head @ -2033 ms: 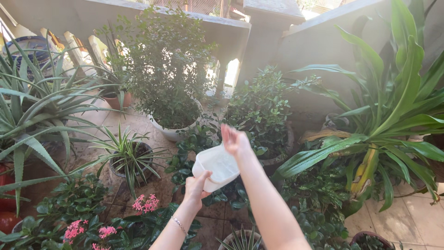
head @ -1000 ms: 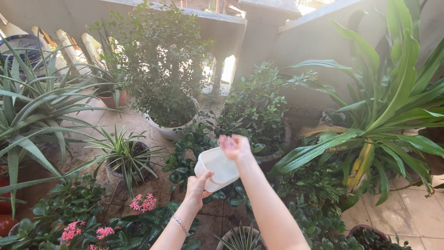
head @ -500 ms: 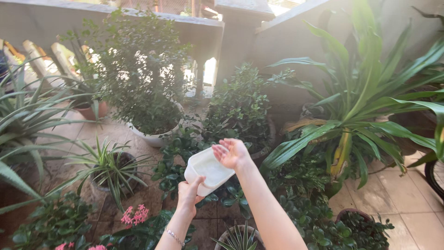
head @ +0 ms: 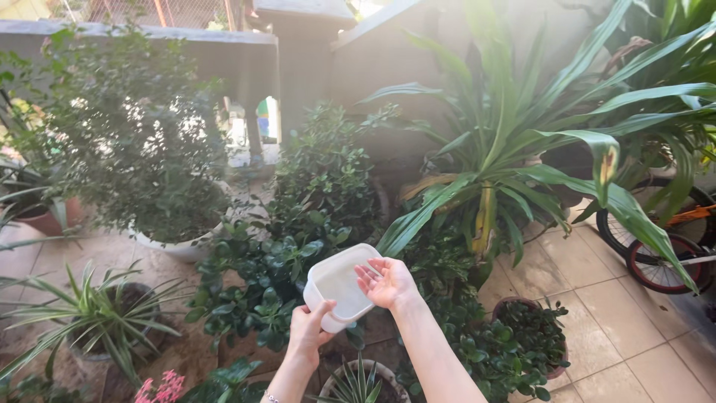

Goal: The person waters several potted plants on a tiled balcony using a white plastic container. They scoop water from a bucket and pour it over the leaves and soil of multiple plants, including a large leafy plant and flowering shrubs.

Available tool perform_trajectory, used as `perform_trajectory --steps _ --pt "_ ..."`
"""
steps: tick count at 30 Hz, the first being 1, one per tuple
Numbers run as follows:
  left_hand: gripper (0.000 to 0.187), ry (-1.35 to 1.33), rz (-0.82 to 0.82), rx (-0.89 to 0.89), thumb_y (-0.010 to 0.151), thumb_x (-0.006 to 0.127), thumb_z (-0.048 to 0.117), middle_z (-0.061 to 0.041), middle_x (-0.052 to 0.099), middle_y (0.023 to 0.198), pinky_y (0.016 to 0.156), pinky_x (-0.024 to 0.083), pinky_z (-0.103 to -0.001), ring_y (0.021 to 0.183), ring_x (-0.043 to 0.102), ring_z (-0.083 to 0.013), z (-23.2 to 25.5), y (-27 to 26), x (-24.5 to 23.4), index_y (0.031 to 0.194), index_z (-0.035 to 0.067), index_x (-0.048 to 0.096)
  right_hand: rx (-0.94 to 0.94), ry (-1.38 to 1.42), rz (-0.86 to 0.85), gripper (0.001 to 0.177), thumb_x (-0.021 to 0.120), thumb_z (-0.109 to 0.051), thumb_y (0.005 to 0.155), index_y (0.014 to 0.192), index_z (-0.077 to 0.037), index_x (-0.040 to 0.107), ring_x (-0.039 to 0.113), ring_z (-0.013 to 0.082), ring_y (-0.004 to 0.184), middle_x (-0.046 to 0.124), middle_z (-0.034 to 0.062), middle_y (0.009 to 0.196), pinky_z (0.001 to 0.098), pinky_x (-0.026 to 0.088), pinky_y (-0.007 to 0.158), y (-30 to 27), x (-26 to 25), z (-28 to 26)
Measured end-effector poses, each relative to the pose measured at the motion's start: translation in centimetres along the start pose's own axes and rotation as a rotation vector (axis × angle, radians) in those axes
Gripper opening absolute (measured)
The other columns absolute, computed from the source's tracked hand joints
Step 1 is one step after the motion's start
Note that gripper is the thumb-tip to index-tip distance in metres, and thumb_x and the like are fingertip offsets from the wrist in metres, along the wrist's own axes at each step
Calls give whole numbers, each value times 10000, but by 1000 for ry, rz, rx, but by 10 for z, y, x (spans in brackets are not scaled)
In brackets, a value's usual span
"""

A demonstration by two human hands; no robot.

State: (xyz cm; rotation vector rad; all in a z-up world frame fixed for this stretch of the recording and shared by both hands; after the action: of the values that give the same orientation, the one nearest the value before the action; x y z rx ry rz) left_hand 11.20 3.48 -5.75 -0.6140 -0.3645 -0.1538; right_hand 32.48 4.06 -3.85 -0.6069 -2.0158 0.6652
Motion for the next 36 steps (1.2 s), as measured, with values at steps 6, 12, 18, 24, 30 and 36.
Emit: perform_trajectory --steps 6,12,18,24,30,36 --pt "607 -30 4 -73 746 789 250 -159 652 1090 798 616 -453 930 725 -263 -26 2 53 1204 -5 483 -40 -14 66 297 579 -170 887 1166 -70 563 629 271 1138 562 129 1250 457 479 919 -8 -32 -48" --pt "555 -188 -95 27 761 730 269 -187 695 1075 827 622 -447 918 747 -280 -32 9 110 1162 -76 565 -46 -30 -16 325 562 -179 899 1196 -48 541 556 284 1195 504 149 1294 491 470 963 15 -37 -99" --pt "564 -139 33 90 733 772 274 -163 688 1072 797 614 -416 915 735 -255 -28 18 128 1150 -63 599 -64 -177 -5 353 605 -200 914 1236 -66 550 532 250 1178 495 111 1298 488 452 963 42 -27 -121" --pt "542 -65 81 112 713 786 286 -137 704 1009 754 608 -413 880 728 -235 -5 29 124 1119 -40 636 -222 -402 -147 322 630 -188 904 1200 -63 610 538 241 1143 579 67 1158 489 444 920 54 -3 -134" --pt "512 39 24 69 753 715 351 -118 731 917 685 634 -400 774 750 -217 35 54 116 1087 -34 665 -843 -946 13 563 695 -157 845 1372 -6 565 571 228 1285 618 140 1405 375 453 1067 28 18 -228" --pt "652 201 -172 24 778 643 510 -173 745 864 638 622 -355 706 748 -240 97 102 131 1118 -44 691 -166 -974 84 718 392 -618 934 1412 -122 592 597 264 1218 662 83 1399 502 425 980 6 -7 -199"
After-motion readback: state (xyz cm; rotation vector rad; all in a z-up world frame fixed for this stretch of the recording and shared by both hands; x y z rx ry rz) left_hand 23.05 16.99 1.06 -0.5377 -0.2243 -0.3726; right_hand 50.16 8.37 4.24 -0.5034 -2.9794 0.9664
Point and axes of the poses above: each hand's wrist, its own y-axis towards the middle knuckle, its own x-axis out of the palm, z = x × y, the point moved 10 cm from there along y, towards the middle knuckle
